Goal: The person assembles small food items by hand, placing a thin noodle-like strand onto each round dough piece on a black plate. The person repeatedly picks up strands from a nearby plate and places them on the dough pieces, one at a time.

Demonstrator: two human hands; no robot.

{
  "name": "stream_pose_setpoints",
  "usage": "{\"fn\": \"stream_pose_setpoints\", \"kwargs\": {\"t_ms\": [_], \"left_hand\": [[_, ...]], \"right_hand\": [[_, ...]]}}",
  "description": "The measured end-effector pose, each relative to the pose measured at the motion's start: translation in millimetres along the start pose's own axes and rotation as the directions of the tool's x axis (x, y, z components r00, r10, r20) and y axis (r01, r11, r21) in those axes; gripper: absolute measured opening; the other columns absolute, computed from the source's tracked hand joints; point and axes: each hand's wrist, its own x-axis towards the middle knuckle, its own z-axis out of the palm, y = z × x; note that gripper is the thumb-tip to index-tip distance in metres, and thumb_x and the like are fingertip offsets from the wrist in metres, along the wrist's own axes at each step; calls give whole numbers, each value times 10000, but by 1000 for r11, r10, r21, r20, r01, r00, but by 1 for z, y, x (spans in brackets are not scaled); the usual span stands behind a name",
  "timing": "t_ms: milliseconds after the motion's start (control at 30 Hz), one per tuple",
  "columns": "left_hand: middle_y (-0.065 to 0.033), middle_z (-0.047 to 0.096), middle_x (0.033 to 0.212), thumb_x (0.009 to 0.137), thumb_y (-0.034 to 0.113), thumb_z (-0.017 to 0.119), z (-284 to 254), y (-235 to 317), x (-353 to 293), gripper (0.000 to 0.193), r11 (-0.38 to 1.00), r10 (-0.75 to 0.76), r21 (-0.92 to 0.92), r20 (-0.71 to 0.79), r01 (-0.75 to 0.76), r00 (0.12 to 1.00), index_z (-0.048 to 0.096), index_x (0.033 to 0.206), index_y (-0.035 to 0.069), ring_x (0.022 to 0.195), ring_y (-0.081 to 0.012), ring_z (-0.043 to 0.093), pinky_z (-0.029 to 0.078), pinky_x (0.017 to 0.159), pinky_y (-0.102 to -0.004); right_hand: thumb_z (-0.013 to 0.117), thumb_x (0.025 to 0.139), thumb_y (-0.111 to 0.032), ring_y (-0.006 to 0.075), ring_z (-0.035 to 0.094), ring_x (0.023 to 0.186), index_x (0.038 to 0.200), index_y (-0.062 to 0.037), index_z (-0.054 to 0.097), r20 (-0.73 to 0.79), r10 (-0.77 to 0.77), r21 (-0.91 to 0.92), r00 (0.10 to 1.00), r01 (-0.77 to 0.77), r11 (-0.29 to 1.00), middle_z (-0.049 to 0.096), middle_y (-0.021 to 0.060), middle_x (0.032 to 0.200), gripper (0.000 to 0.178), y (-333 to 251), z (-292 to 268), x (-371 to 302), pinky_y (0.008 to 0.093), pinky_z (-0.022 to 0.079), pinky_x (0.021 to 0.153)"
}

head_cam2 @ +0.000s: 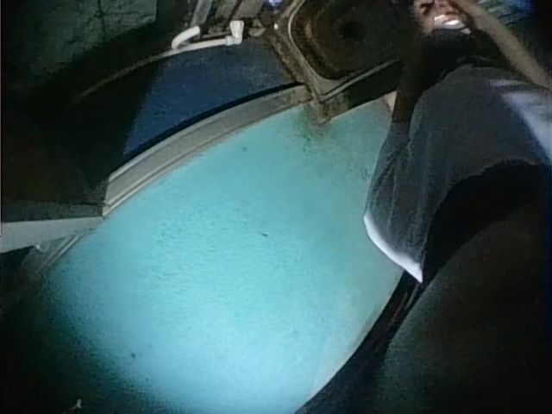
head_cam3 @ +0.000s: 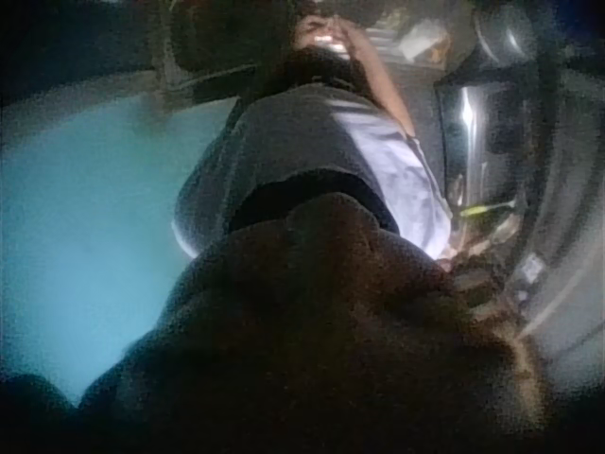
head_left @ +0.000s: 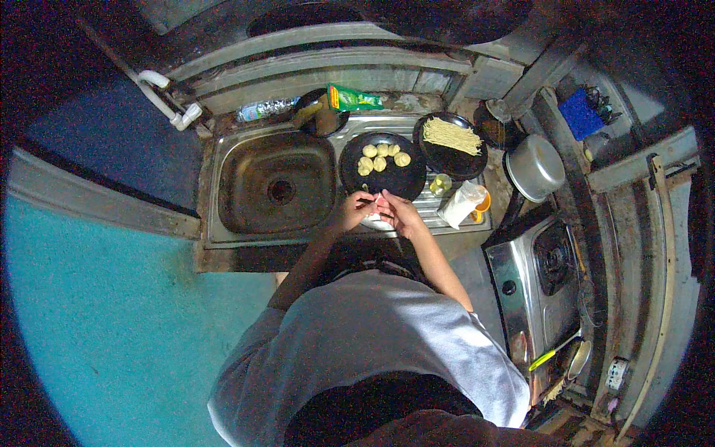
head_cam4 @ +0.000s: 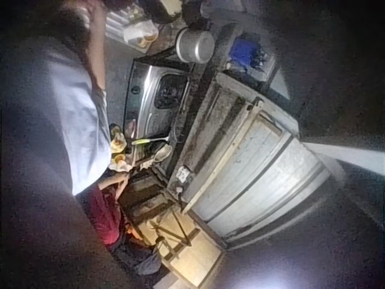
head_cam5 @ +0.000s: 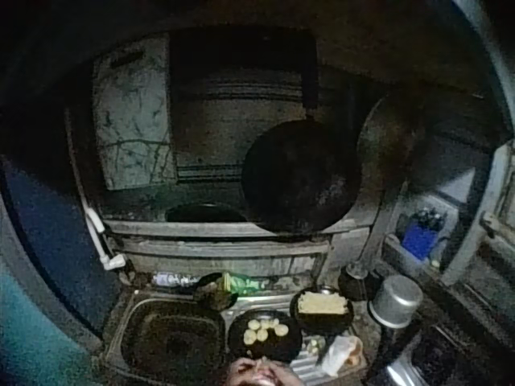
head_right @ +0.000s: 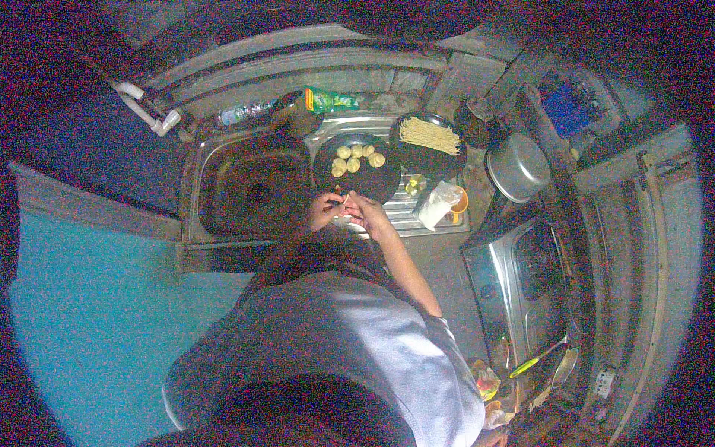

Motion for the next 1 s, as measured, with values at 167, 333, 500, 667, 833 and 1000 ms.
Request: {"fn": "stream_pose_setpoints", "kwargs": {"t_ms": [167, 333, 500, 667, 833, 1000], "left_hand": [[-87, 602, 829, 815, 150, 611, 8, 3, -1, 223, 993, 93, 80, -150, -81, 984, 520, 964, 11, 715, -144, 599, 464, 610, -254], [-51, 594, 640, 820, 182, 605, 19, 45, -8, 169, 962, 85, 273, -197, -29, 977, 577, 861, 20, 567, -104, 556, 410, 512, -227], [-57, 601, 664, 836, 172, 577, 21, 49, -12, 164, 960, 95, 274, -152, -51, 984, 593, 862, 11, 558, -97, 542, 400, 497, -234], [-53, 601, 687, 863, 134, 522, 25, 39, -12, 153, 947, 118, 315, -176, -57, 977, 586, 917, 5, 591, -97, 552, 423, 532, -230], [-87, 604, 880, 879, 81, 462, 11, 5, 0, 187, 867, -91, -487, 57, 107, 994, 541, 1030, 4, 748, -143, 589, 483, 632, -251], [-111, 569, 990, 838, 3, 499, 10, -13, 1, 249, 956, 102, -275, -26, -105, 994, 467, 1085, 8, 862, -183, 591, 494, 680, -279]], "right_hand": [[611, 816, -275, 69, 554, 695, 949, -111, 618, -20, -25, 39, 999, 26, 999, 606, -39, 773, 212, 10, -5, 10, 228, 441, 609], [629, 800, -272, 62, 522, 666, 914, -125, 630, -107, -26, 25, 994, 29, 999, 584, -56, 738, 186, 15, -1, 10, 226, 430, 597], [631, 794, -255, 59, 517, 667, 890, -123, 626, -109, -51, 23, 993, 54, 998, 573, -60, 740, 163, 18, 4, 9, 222, 429, 600], [600, 814, -224, 71, 523, 671, 897, -116, 610, -96, -61, 80, 993, 69, 994, 577, -45, 768, 136, 17, 0, 9, 230, 443, 610], [577, 830, -204, 92, 568, 736, 975, -117, 567, -52, -72, 198, 996, 81, 977, 598, -15, 834, 170, 19, -8, 15, 245, 477, 647], [583, 820, -115, 131, 602, 825, 1074, -116, 490, -19, -134, 91, 991, 135, 987, 607, 40, 956, 270, 6, -4, 5, 264, 496, 688]]}}
